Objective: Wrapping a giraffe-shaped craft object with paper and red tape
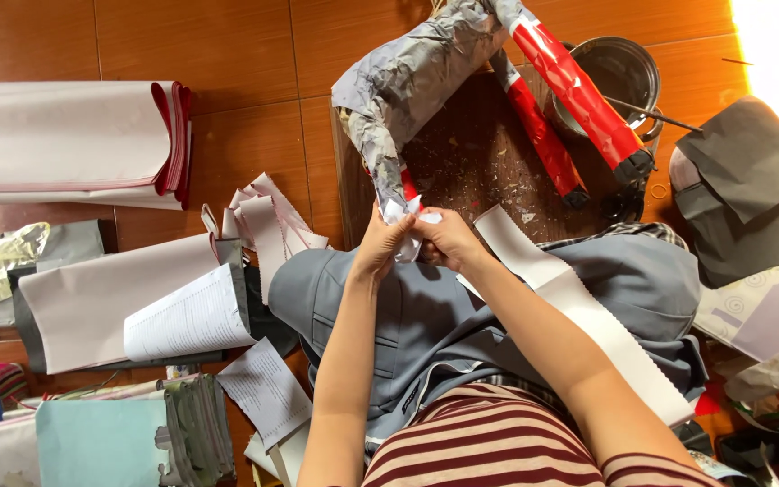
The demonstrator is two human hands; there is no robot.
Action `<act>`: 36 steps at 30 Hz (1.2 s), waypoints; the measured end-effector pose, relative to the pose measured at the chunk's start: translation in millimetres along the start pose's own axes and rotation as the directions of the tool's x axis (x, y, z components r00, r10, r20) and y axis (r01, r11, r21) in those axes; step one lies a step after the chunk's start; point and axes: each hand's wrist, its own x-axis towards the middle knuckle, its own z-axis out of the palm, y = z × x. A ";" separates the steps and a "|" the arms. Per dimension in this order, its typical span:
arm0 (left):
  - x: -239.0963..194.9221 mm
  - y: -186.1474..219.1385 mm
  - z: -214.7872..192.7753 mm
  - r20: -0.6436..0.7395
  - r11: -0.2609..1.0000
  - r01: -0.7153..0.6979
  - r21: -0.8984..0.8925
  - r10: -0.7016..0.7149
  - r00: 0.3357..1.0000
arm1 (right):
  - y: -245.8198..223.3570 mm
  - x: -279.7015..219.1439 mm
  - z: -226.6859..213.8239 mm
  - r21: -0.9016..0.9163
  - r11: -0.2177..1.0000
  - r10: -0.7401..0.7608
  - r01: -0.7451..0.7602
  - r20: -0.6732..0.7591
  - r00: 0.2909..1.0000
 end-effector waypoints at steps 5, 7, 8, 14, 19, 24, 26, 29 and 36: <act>-12.5 12.7 13.5 0.021 0.999 0.035 0.001 -0.035 0.999 | -12.1 22.0 2.0 -0.227 0.969 -0.101 0.100 0.008 0.995; -11.8 14.8 8.7 0.013 0.998 0.063 -0.019 -0.063 0.998 | -10.0 34.7 -1.1 -0.177 0.982 -0.049 0.061 0.073 0.996; -12.6 16.1 8.6 0.012 0.998 0.064 -0.020 -0.064 0.998 | -18.1 27.6 -2.3 -0.178 0.982 -0.047 0.060 0.072 0.996; -17.3 23.5 17.7 -0.008 0.993 0.101 -0.057 -0.101 0.995 | -20.1 39.3 -9.9 -0.199 0.973 -0.065 0.114 0.238 0.969; -7.3 20.3 18.7 -0.138 0.990 0.138 -0.025 -0.140 0.981 | -26.5 50.9 -9.5 -0.462 0.797 -0.221 0.389 0.376 0.900; 16.8 -8.4 -1.8 -0.233 0.988 0.143 0.058 -0.126 0.964 | -72.1 -33.0 -3.3 -0.658 0.434 -0.332 0.615 0.518 0.789; 12.6 -3.4 5.0 -0.253 0.987 0.145 0.073 -0.122 0.960 | -69.7 -47.5 -2.4 -0.672 0.412 -0.214 0.615 0.585 0.783; 8.7 -3.0 3.8 -0.269 0.992 0.118 0.051 -0.100 0.958 | -40.5 -39.3 -10.4 -0.633 0.234 -0.251 0.738 0.694 0.674; 28.4 -23.2 -28.0 -0.287 0.986 0.129 0.105 -0.094 0.953 | 7.9 18.1 -22.8 -0.498 -0.315 -0.482 0.808 0.817 0.316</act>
